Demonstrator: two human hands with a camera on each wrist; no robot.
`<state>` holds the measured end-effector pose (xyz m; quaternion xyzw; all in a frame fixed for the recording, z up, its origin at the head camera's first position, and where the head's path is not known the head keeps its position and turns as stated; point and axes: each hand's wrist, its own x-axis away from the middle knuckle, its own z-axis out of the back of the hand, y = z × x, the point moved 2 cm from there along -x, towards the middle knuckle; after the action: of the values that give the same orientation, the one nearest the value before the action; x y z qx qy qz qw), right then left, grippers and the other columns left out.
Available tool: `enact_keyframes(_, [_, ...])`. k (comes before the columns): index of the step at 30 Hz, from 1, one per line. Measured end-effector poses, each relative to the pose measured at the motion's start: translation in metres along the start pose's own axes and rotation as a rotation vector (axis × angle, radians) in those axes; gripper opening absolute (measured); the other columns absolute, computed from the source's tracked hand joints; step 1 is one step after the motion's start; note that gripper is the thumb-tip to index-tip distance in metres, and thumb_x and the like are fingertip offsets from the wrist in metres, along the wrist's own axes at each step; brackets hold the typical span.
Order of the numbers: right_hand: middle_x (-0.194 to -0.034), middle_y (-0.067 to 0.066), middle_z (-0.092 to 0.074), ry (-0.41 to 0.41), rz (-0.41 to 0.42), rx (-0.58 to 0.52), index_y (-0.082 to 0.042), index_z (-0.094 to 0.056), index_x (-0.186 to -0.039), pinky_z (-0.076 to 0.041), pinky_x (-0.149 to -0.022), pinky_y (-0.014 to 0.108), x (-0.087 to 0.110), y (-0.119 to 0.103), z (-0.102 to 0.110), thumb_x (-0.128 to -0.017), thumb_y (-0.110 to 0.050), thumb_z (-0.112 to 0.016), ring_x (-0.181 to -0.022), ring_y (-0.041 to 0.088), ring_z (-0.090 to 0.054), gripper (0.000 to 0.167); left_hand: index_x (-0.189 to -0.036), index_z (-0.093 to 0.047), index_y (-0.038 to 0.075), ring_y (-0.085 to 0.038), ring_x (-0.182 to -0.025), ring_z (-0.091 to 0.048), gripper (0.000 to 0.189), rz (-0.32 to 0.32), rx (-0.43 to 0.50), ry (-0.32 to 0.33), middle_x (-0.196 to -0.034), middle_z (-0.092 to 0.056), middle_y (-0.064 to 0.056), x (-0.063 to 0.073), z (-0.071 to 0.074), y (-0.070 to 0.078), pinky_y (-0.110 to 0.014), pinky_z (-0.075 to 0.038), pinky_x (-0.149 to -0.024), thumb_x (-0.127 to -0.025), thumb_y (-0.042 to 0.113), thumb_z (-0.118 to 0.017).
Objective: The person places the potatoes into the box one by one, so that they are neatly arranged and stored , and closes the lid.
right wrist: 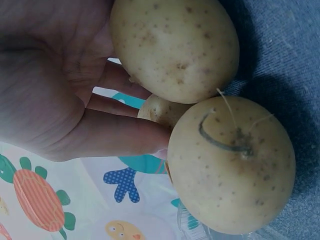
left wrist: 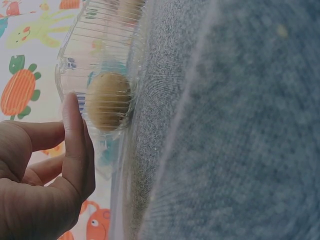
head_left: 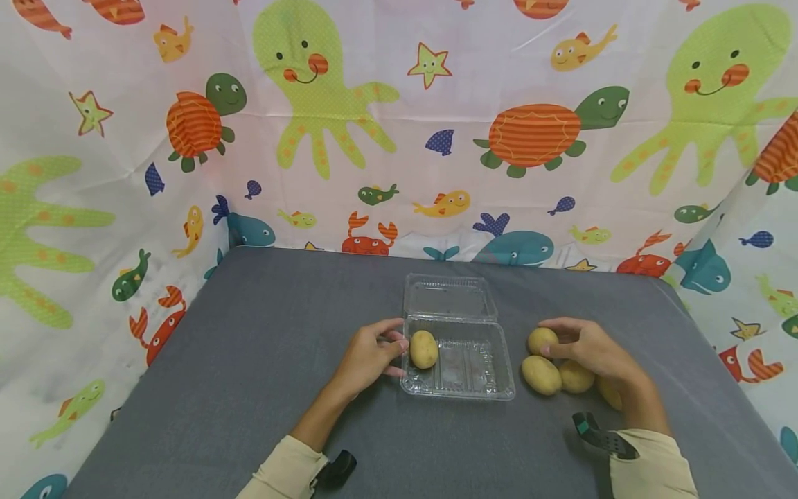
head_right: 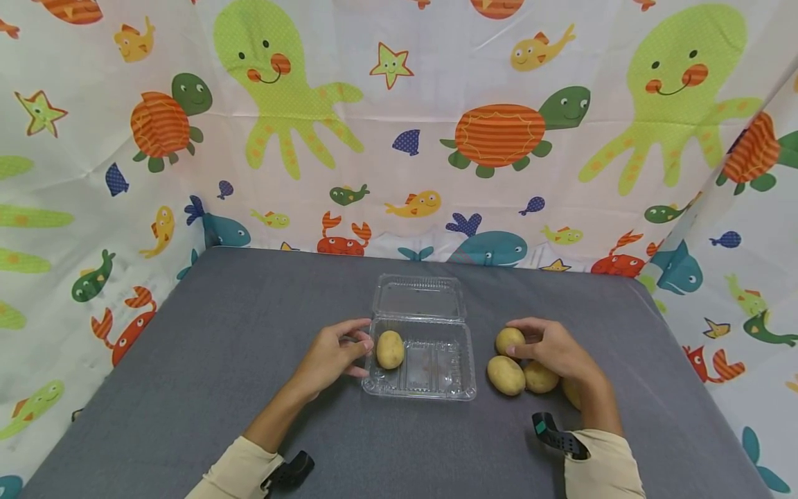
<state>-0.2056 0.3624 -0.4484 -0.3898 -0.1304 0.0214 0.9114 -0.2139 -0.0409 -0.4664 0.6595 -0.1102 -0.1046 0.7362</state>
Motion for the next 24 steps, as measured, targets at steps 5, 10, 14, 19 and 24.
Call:
enact_keyframes(5, [-0.137,0.022,-0.068,0.017,-0.003,0.001,-0.002,-0.060,-0.146,-0.059,-0.095,0.042,-0.0006,0.0003,-0.0004,-0.098,-0.034,-0.078,-0.123,0.037,-0.066,0.060,-0.147,-0.058,-0.003,-0.024,-0.095,-0.074,0.046,0.002,-0.005,0.003,-0.113,-0.067,-0.019,0.0000,0.0000,0.0002,-0.037,-0.070,-0.066,-0.102,-0.002,-0.066])
enact_keyframes(10, [-0.139,0.022,-0.067,0.033,-0.032,-0.041,-0.004,-0.061,-0.146,-0.058,-0.090,0.032,-0.0010,-0.0006,-0.0006,-0.097,-0.035,-0.080,-0.124,0.035,-0.066,0.061,-0.147,-0.058,-0.002,-0.023,-0.093,-0.074,0.046,-0.001,-0.010,0.004,-0.114,-0.067,-0.019,0.0013,0.0004,0.0009,-0.036,-0.070,-0.066,-0.102,-0.001,-0.066])
enact_keyframes(14, [-0.140,0.021,-0.066,0.058,-0.053,-0.064,-0.006,-0.061,-0.147,-0.057,-0.089,0.028,-0.0022,-0.0025,-0.0002,-0.096,-0.037,-0.081,-0.125,0.035,-0.065,0.063,-0.147,-0.058,-0.002,-0.022,-0.092,-0.074,0.046,-0.001,-0.013,0.007,-0.113,-0.067,-0.019,0.0004,0.0005,0.0007,-0.036,-0.070,-0.066,-0.102,-0.001,-0.066])
enact_keyframes(19, [-0.144,0.019,-0.064,0.082,-0.068,-0.118,-0.008,-0.060,-0.149,-0.057,-0.090,0.026,-0.0023,-0.0055,0.0003,-0.095,-0.040,-0.081,-0.130,0.036,-0.062,0.066,-0.147,-0.058,-0.002,-0.022,-0.092,-0.074,0.046,0.006,-0.007,0.008,-0.113,-0.066,-0.019,-0.0001,0.0006,0.0002,-0.036,-0.070,-0.066,-0.102,-0.001,-0.066])
enact_keyframes(24, [-0.148,0.018,-0.060,0.109,-0.054,-0.125,-0.010,-0.059,-0.149,-0.056,-0.091,0.027,-0.0019,-0.0079,0.0008,-0.095,-0.042,-0.081,-0.134,0.038,-0.059,0.067,-0.147,-0.058,-0.001,-0.023,-0.093,-0.074,0.046,0.009,-0.008,0.006,-0.113,-0.066,-0.019,0.0004,0.0007,0.0001,-0.036,-0.070,-0.067,-0.102,-0.001,-0.066])
